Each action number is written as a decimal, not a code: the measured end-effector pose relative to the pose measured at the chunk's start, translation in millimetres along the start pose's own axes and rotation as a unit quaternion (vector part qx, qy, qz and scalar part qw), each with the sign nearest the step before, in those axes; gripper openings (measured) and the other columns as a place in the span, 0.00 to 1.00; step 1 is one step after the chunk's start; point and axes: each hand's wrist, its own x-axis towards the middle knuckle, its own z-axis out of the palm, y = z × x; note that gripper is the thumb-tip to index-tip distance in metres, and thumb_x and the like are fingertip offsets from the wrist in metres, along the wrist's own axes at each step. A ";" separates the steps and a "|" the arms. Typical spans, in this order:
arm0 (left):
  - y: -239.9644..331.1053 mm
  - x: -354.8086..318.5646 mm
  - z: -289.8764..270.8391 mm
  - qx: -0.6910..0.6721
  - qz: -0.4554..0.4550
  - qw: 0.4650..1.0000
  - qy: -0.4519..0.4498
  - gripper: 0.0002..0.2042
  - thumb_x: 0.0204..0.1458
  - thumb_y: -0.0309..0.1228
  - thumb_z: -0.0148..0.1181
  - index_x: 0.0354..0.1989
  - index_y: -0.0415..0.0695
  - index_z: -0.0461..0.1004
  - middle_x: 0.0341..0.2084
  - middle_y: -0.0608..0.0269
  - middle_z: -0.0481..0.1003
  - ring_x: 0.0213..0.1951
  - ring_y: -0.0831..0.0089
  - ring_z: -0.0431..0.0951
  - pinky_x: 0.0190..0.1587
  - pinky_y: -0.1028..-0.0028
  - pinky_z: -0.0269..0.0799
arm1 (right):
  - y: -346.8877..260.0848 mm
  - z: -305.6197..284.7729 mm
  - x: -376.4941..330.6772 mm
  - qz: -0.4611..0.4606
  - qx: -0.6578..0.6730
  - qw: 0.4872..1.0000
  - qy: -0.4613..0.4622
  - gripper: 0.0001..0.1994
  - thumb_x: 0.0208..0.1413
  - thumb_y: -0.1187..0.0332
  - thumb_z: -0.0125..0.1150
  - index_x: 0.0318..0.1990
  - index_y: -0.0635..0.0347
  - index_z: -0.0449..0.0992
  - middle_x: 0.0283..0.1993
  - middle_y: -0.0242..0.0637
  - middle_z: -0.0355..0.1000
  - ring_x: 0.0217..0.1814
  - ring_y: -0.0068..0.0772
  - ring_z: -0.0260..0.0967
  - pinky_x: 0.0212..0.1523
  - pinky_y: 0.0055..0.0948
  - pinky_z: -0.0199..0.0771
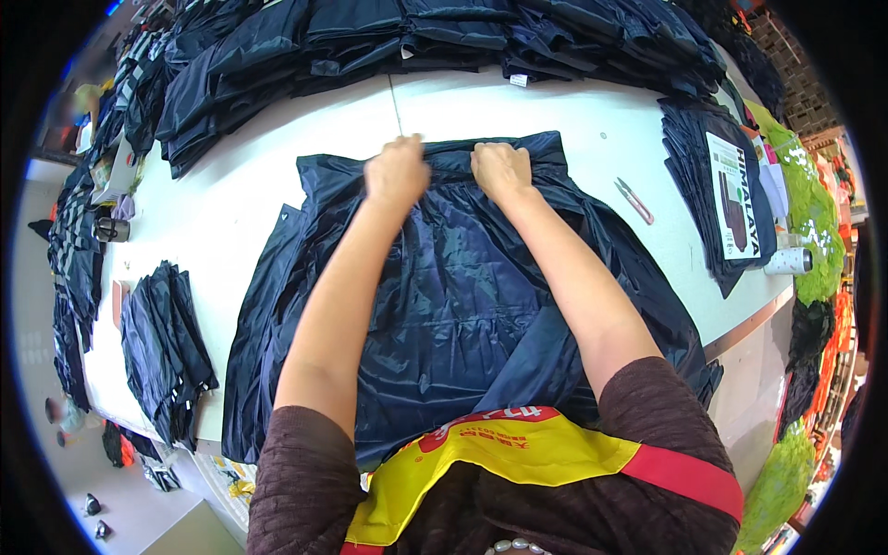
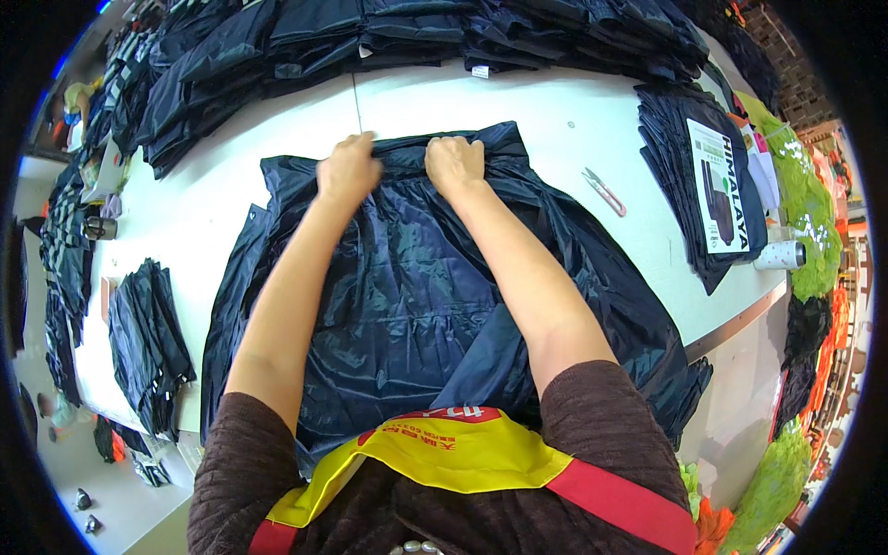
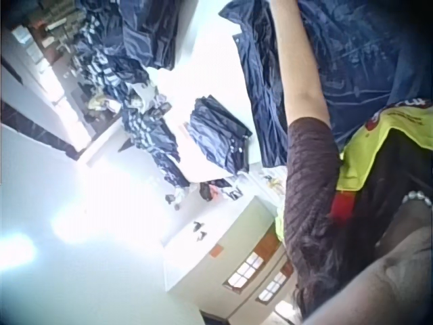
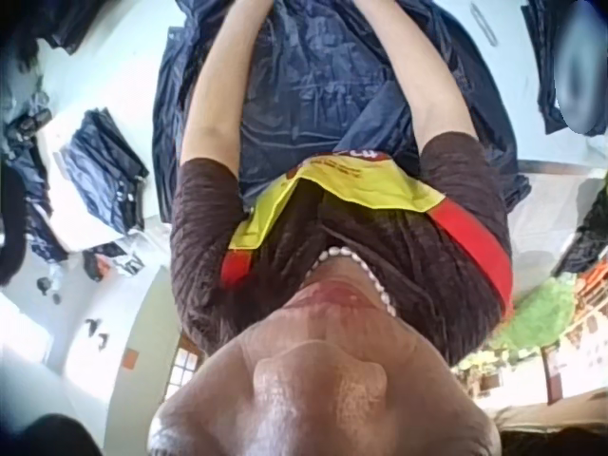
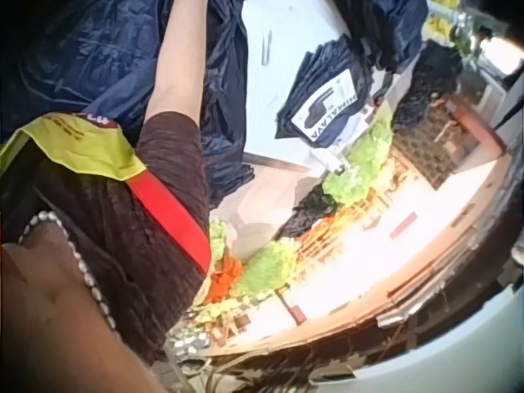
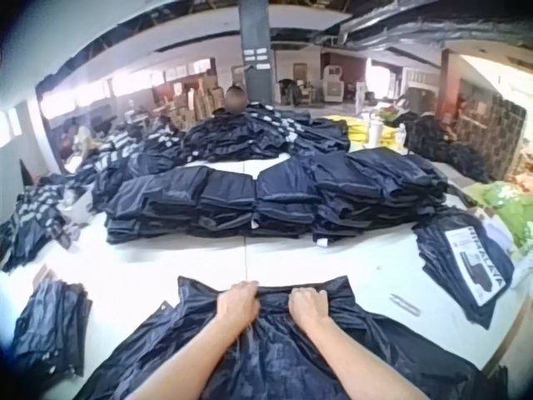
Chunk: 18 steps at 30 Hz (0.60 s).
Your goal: The person folds a dark jacket on a table, aligning the sleeves and smoothing the fabric. The person then places the folded jacket into a plastic bag and sets it aside.
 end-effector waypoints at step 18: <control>58.7 1.4 65.1 -0.169 0.055 0.977 0.119 0.15 0.39 0.42 0.66 0.31 0.44 0.80 0.31 0.55 0.74 0.38 0.57 0.74 0.41 0.63 0.69 | 16.5 -55.0 59.5 0.045 -0.141 0.956 -0.252 0.15 0.45 0.66 0.58 0.43 0.55 0.79 0.48 0.38 0.74 0.51 0.33 0.72 0.47 0.29 0.74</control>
